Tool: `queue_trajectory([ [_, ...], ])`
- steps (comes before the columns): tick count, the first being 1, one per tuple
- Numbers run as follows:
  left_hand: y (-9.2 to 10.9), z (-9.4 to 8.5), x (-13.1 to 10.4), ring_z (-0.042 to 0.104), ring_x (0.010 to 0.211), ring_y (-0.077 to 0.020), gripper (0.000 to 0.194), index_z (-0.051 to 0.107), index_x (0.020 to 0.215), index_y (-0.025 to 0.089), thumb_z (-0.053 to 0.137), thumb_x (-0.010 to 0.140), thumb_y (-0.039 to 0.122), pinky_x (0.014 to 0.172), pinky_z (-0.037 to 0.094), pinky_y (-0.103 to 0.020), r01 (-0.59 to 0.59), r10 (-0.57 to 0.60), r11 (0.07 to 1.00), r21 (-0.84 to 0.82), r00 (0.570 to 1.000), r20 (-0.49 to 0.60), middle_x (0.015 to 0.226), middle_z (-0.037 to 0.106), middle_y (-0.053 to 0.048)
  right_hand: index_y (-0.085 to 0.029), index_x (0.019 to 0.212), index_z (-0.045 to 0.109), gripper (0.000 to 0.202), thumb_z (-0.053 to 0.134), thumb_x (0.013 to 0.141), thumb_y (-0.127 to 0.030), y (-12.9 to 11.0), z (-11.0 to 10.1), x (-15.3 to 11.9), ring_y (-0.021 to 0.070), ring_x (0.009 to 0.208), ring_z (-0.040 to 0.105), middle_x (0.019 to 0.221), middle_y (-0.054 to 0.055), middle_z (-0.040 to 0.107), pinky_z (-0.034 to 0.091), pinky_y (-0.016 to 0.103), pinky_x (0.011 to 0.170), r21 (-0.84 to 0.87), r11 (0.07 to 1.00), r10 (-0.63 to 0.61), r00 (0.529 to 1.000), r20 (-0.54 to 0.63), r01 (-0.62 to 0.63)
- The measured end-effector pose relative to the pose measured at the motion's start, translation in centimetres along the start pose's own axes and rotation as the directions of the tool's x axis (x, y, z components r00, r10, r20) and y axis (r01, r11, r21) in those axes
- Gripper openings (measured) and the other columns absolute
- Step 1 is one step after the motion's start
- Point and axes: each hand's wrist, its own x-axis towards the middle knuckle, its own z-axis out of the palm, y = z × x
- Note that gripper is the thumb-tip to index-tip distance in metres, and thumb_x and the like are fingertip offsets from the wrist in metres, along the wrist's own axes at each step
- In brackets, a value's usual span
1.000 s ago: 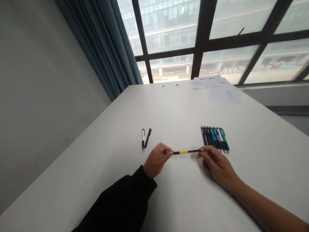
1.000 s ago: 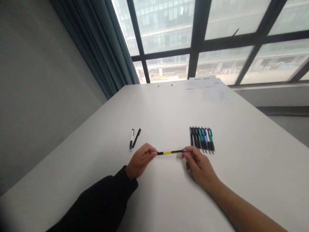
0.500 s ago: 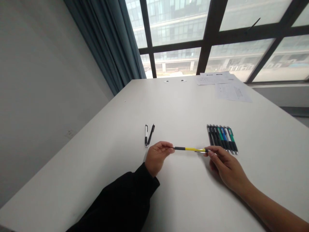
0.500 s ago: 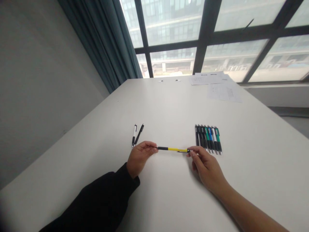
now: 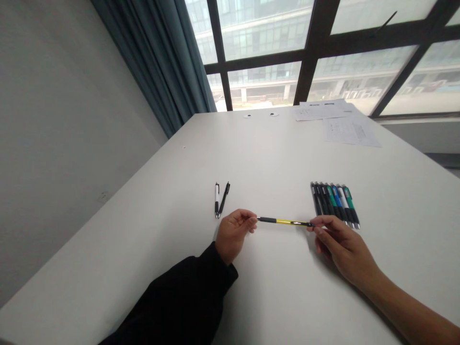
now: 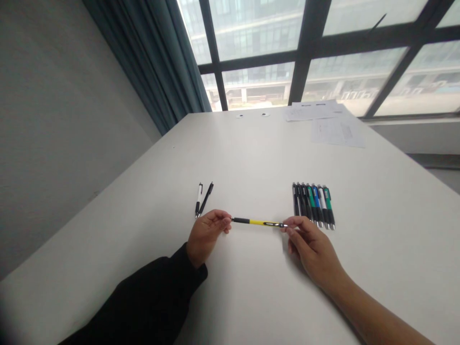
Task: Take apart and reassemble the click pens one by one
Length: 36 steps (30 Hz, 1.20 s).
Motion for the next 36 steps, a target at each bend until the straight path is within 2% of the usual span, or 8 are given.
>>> queue_trajectory([
  [7,0.03,-0.16,-0.17,0.054,0.053,-0.0096,0.039,0.064,0.077,0.015,0.078,0.074,0.051,0.055,0.044,-0.024,0.026,-0.029,0.992,0.122,0.999,0.023,0.059,0.061,0.002,-0.022,0.107,0.06,0.037,0.056,0.094,-0.056,0.66,-0.01,-0.01,0.0125,0.047,0.051,0.064,0.0,0.063,0.039,0.024,0.042,-0.034,0.998,0.06,0.998,-0.026,-0.061],
  [13,-0.1,-0.23,-0.24,0.055,0.054,-0.0099,0.04,0.062,0.076,0.016,0.078,0.075,0.052,0.054,0.043,-0.024,0.019,-0.023,0.993,0.115,0.999,0.039,0.063,0.063,0.0,-0.022,0.104,0.061,0.038,0.056,0.093,-0.058,0.26,0.1,0.11,0.0122,0.045,0.05,0.064,0.0,0.064,0.038,0.023,0.039,-0.023,0.999,0.044,0.998,-0.034,-0.045],
  [24,0.38,-0.06,-0.33,0.053,0.051,-0.009,0.048,0.061,0.07,0.015,0.077,0.072,0.06,0.051,0.043,-0.023,0.035,-0.04,0.989,0.142,0.999,0.035,0.059,0.062,0.0,-0.021,0.099,0.061,0.037,0.053,0.096,-0.057,0.4,-0.12,0.2,0.0125,0.05,0.053,0.068,0.001,0.063,0.041,0.024,0.044,-0.062,0.998,0.019,1.0,0.009,-0.018],
  [31,0.14,-0.22,-0.36,0.052,0.049,-0.0089,0.05,0.06,0.067,0.016,0.076,0.072,0.063,0.049,0.041,-0.022,0.048,-0.056,0.986,0.161,0.997,0.051,0.058,0.062,0.0,-0.021,0.09,0.059,0.039,0.051,0.096,-0.059,0.25,-0.12,0.17,0.0116,0.05,0.053,0.069,0.0,0.063,0.04,0.023,0.044,-0.083,0.995,0.055,0.998,0.022,-0.053],
  [36,-0.04,-0.33,-0.4,0.05,0.048,-0.0083,0.049,0.062,0.067,0.015,0.074,0.074,0.062,0.048,0.039,-0.022,0.06,-0.069,0.981,0.183,0.996,0.047,0.056,0.06,0.001,-0.022,0.085,0.057,0.04,0.05,0.097,-0.059,0.39,-0.24,0.18,0.0114,0.048,0.05,0.062,-0.002,0.06,0.038,0.023,0.043,-0.085,0.994,0.076,0.997,0.032,-0.073],
])
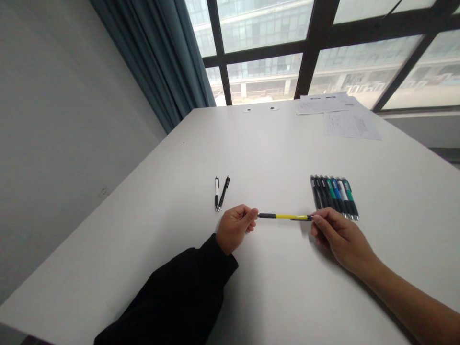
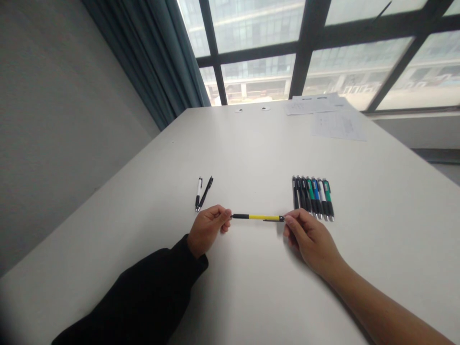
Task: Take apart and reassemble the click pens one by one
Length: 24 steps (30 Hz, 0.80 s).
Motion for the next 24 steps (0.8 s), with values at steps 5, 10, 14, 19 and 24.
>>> queue_trajectory([
  [5,-0.2,-0.1,0.0,0.048,0.046,-0.008,0.048,0.062,0.068,0.015,0.072,0.077,0.062,0.047,0.038,-0.022,-0.011,0.01,1.0,0.013,1.0,0.011,0.055,0.059,0.001,-0.021,0.078,0.056,0.042,0.05,0.097,-0.058,-0.7,0.0,-0.1,0.0109,0.045,0.047,0.053,-0.003,0.055,0.036,0.023,0.043,-0.033,0.999,-0.014,1.0,-0.009,0.014],
  [10,0.1,0.0,-0.1,0.047,0.045,-0.008,0.052,0.062,0.065,0.015,0.07,0.078,0.065,0.046,0.036,-0.022,-0.011,0.01,0.999,0.031,1.0,0.023,0.052,0.057,0.001,-0.021,0.075,0.056,0.045,0.048,0.098,-0.059,-0.9,0.0,-0.2,0.011,0.044,0.046,0.052,-0.003,0.054,0.035,0.023,0.043,-0.06,0.998,-0.014,1.0,-0.002,0.014],
  [14,0.1,-0.1,-0.2,0.046,0.044,-0.0075,0.054,0.061,0.064,0.015,0.067,0.079,0.067,0.045,0.035,-0.021,-0.006,0.004,0.998,0.056,0.999,0.033,0.052,0.055,0.001,-0.021,0.074,0.056,0.046,0.046,0.098,-0.06,-0.6,-0.1,-0.1,0.0118,0.046,0.047,0.055,-0.002,0.057,0.035,0.024,0.043,-0.083,0.996,-0.018,1.0,0.008,0.018],
  [19,0.2,-0.1,-0.2,0.044,0.042,-0.007,0.059,0.059,0.062,0.015,0.063,0.079,0.071,0.043,0.034,-0.021,0.014,-0.018,0.997,0.078,0.999,0.043,0.05,0.053,0.002,-0.021,0.074,0.056,0.048,0.044,0.099,-0.06,-0.9,0.0,-0.2,0.0122,0.049,0.049,0.057,-0.002,0.057,0.038,0.025,0.047,-0.124,0.992,-0.024,0.999,0.029,0.027],
  [24,0.2,-0.1,-0.3,0.043,0.041,-0.0067,0.062,0.057,0.06,0.014,0.06,0.08,0.073,0.043,0.033,-0.02,0.017,-0.023,0.994,0.104,0.999,0.049,0.048,0.052,0.002,-0.021,0.071,0.056,0.05,0.043,0.099,-0.06,-1.1,-0.1,-0.3,0.0123,0.049,0.048,0.056,-0.002,0.055,0.036,0.026,0.048,-0.148,0.989,-0.027,0.999,0.039,0.033],
])
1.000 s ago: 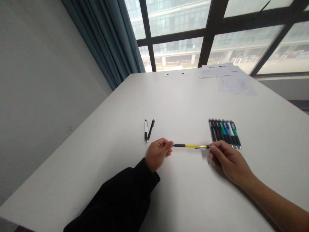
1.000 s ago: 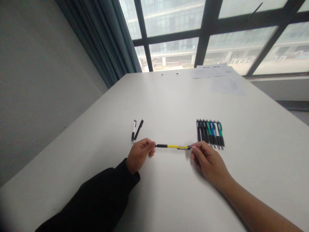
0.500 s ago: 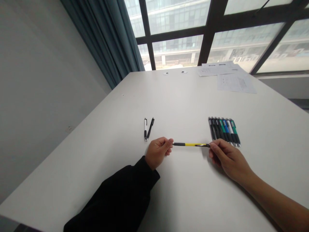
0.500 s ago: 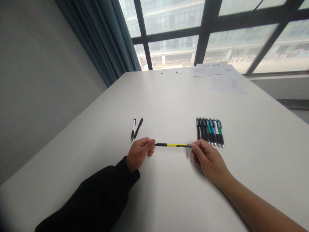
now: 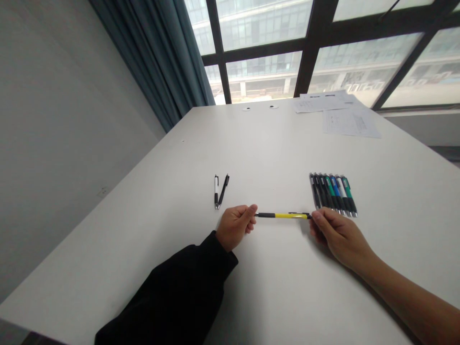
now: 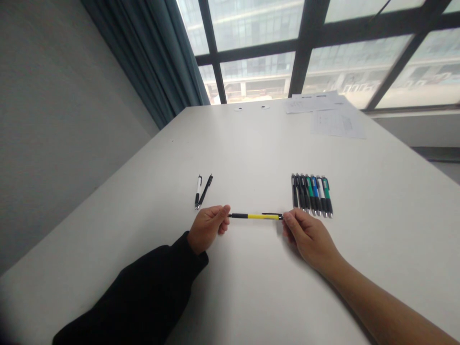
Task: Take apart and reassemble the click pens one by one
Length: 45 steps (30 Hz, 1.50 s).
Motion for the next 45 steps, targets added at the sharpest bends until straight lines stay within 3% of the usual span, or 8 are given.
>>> queue_trajectory([
  [12,0.2,0.1,-0.1,0.045,0.04,-0.0074,0.067,0.055,0.054,0.015,0.055,0.081,0.077,0.044,0.035,-0.021,-0.019,0.018,0.999,0.035,1.0,0.015,0.045,0.052,0.001,-0.021,0.065,0.056,0.054,0.04,0.1,-0.059,0.1,0.1,0.2,0.013,0.049,0.047,0.054,-0.002,0.054,0.036,0.027,0.05,-0.046,0.999,-0.021,1.0,0.006,0.021],
  [26,0.7,0.0,0.1,0.058,0.05,-0.0095,0.046,0.066,0.087,0.012,0.075,0.077,0.055,0.045,0.039,-0.02,0.006,0.02,0.987,-0.16,0.987,0.16,0.065,0.07,-0.004,-0.022,0.072,0.053,0.046,0.041,0.102,-0.055,0.1,0.0,0.0,0.0127,0.051,0.047,0.057,-0.003,0.053,0.036,0.026,0.05,0.003,0.999,-0.047,0.999,0.025,0.047],
  [29,0.8,0.2,-0.7,0.063,0.055,-0.0117,0.053,0.069,0.1,0.01,0.083,0.07,0.052,0.051,0.044,-0.022,0.15,-0.074,0.977,-0.153,0.907,0.414,0.069,0.072,-0.006,-0.022,0.076,0.053,0.044,0.04,0.102,-0.056,0.3,0.1,-0.1,0.0125,0.049,0.046,0.059,-0.003,0.054,0.035,0.026,0.046,0.054,0.998,-0.018,1.0,-0.003,0.018],
  [32,0.5,1.1,-1.8,0.067,0.062,-0.0145,0.072,0.063,0.121,0.013,0.092,0.062,0.043,0.06,0.049,-0.026,0.349,-0.158,0.923,-0.164,0.731,0.663,0.075,0.074,-0.005,-0.022,0.082,0.055,0.039,0.042,0.102,-0.053,0.7,0.2,0.0,0.0127,0.052,0.048,0.062,-0.002,0.055,0.038,0.026,0.049,0.041,0.997,-0.073,0.997,0.014,0.072],
  [35,0.2,2.4,-2.4,0.065,0.064,-0.0112,0.063,0.065,0.114,0.012,0.091,0.065,0.04,0.064,0.048,-0.025,0.412,-0.134,0.892,-0.186,0.633,0.762,0.081,0.075,-0.008,-0.023,0.102,0.059,0.031,0.042,0.103,-0.049,0.9,0.2,0.0,0.0135,0.056,0.052,0.071,-0.001,0.06,0.042,0.026,0.053,0.054,0.988,-0.145,0.989,0.038,0.143],
  [37,0.1,2.9,-2.4,0.066,0.069,-0.0121,0.052,0.064,0.102,0.012,0.09,0.066,0.039,0.066,0.048,-0.025,0.411,-0.109,0.879,-0.241,0.665,0.739,0.086,0.075,-0.01,-0.023,0.115,0.057,0.03,0.043,0.103,-0.046,0.8,0.2,-0.2,0.014,0.058,0.054,0.077,0.0,0.063,0.045,0.027,0.057,0.043,0.98,-0.197,0.979,0.056,0.194],
  [42,0.6,2.9,-1.9,0.068,0.077,-0.0146,0.04,0.057,0.081,0.015,0.09,0.066,0.031,0.074,0.05,-0.029,0.156,-0.005,0.924,-0.35,0.918,0.396,0.087,0.073,-0.007,-0.022,0.11,0.057,0.024,0.053,0.099,-0.043,-0.3,1.2,-1.5,0.0139,0.059,0.053,0.071,-0.002,0.061,0.04,0.026,0.056,0.013,0.962,-0.267,0.922,0.28,0.274],
  [45,0.9,2.8,-2.0,0.062,0.07,-0.0118,0.033,0.061,0.078,0.014,0.088,0.067,0.029,0.069,0.046,-0.026,0.008,0.062,0.971,-0.238,0.956,0.285,0.08,0.069,-0.003,-0.021,0.101,0.06,0.024,0.051,0.1,-0.044,-1.1,2.0,-2.2,0.0139,0.061,0.054,0.068,-0.002,0.06,0.041,0.026,0.058,0.054,0.976,-0.218,0.918,0.331,0.212],
])
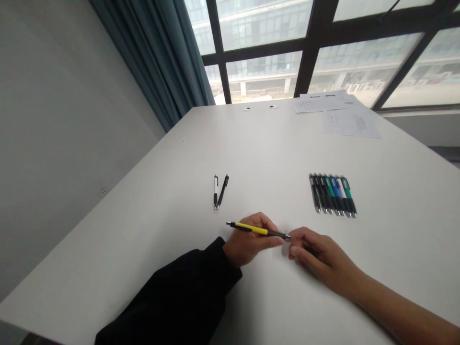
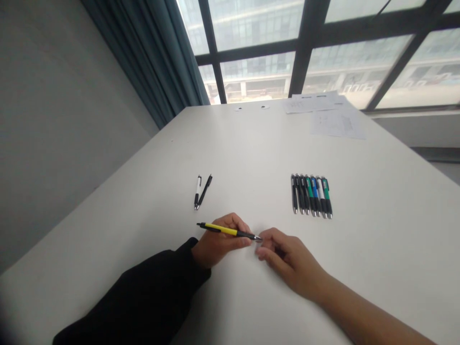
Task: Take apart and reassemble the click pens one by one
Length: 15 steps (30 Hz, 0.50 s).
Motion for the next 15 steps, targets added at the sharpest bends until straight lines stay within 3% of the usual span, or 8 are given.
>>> queue_trajectory([
  [5,0.2,-0.2,-0.3,0.055,0.064,-0.0113,0.033,0.063,0.08,0.014,0.087,0.066,0.032,0.061,0.044,-0.025,-0.034,0.033,0.996,0.081,0.999,0.017,0.074,0.065,-0.002,-0.019,0.082,0.064,0.04,0.047,0.101,-0.049,-0.2,0.0,0.4,0.0124,0.056,0.051,0.063,0.0,0.059,0.038,0.026,0.055,0.122,0.987,0.104,0.995,-0.005,-0.102],
  [7,0.2,-0.7,-0.3,0.059,0.07,-0.0141,0.034,0.064,0.086,0.015,0.084,0.071,0.037,0.066,0.047,-0.028,-0.108,0.118,0.988,0.112,0.989,-0.084,0.08,0.066,-0.004,-0.019,0.077,0.062,0.044,0.046,0.101,-0.053,0.1,-0.3,0.5,0.0115,0.051,0.045,0.058,-0.002,0.056,0.034,0.025,0.051,0.225,0.96,0.181,0.982,-0.048,-0.166],
  [9,0.2,-1.3,-0.2,0.062,0.083,-0.0181,0.036,0.063,0.097,0.016,0.081,0.075,0.039,0.075,0.05,-0.032,-0.22,0.29,0.939,0.263,0.918,-0.269,0.092,0.067,-0.006,-0.019,0.074,0.058,0.047,0.046,0.099,-0.057,0.5,-0.5,0.6,0.0111,0.049,0.043,0.056,-0.002,0.055,0.032,0.024,0.048,0.324,0.923,0.245,0.966,-0.083,-0.206],
  [11,0.3,-1.7,-0.3,0.062,0.1,-0.0228,0.039,0.06,0.104,0.018,0.079,0.077,0.038,0.087,0.049,-0.037,-0.292,0.538,0.786,0.545,0.758,-0.369,0.106,0.065,-0.009,-0.019,0.072,0.056,0.049,0.045,0.099,-0.059,0.7,-0.6,0.6,0.0111,0.048,0.043,0.055,-0.002,0.054,0.031,0.024,0.047,0.346,0.911,0.274,0.956,-0.103,-0.224],
  [12,0.4,-1.7,-0.3,0.06,0.106,-0.0247,0.038,0.059,0.105,0.019,0.079,0.078,0.037,0.092,0.047,-0.041,-0.295,0.657,0.657,0.694,0.676,-0.335,0.109,0.065,-0.01,-0.019,0.071,0.056,0.05,0.045,0.099,-0.06,0.7,-0.6,0.6,0.0111,0.047,0.043,0.054,-0.002,0.053,0.031,0.024,0.047,0.32,0.919,0.276,0.956,-0.103,-0.231],
  [13,0.4,-1.6,-0.4,0.059,0.109,-0.0261,0.036,0.059,0.104,0.019,0.079,0.079,0.037,0.097,0.044,-0.043,-0.291,0.746,0.504,0.813,0.621,-0.24,0.11,0.065,-0.01,-0.019,0.071,0.056,0.051,0.044,0.099,-0.059,0.6,-0.6,0.6,0.011,0.047,0.043,0.053,-0.003,0.052,0.031,0.024,0.046,0.276,0.933,0.269,0.958,-0.098,-0.233],
  [14,0.3,-1.5,-0.5,0.058,0.11,-0.0268,0.034,0.06,0.103,0.02,0.078,0.081,0.038,0.099,0.042,-0.045,-0.299,0.789,0.348,0.888,0.606,-0.105,0.109,0.067,-0.01,-0.019,0.071,0.057,0.051,0.043,0.1,-0.059,0.5,-0.6,0.6,0.0108,0.047,0.043,0.053,-0.003,0.051,0.032,0.024,0.046,0.225,0.948,0.25,0.964,-0.089,-0.225],
  [15,0.2,-1.2,-0.6,0.059,0.108,-0.0264,0.031,0.061,0.102,0.02,0.077,0.083,0.039,0.099,0.04,-0.044,-0.329,0.784,0.211,0.92,0.619,0.042,0.106,0.068,-0.009,-0.019,0.071,0.057,0.051,0.043,0.1,-0.058,0.4,-0.6,0.6,0.0106,0.046,0.043,0.053,-0.003,0.051,0.032,0.024,0.046,0.175,0.962,0.225,0.971,-0.079,-0.208],
])
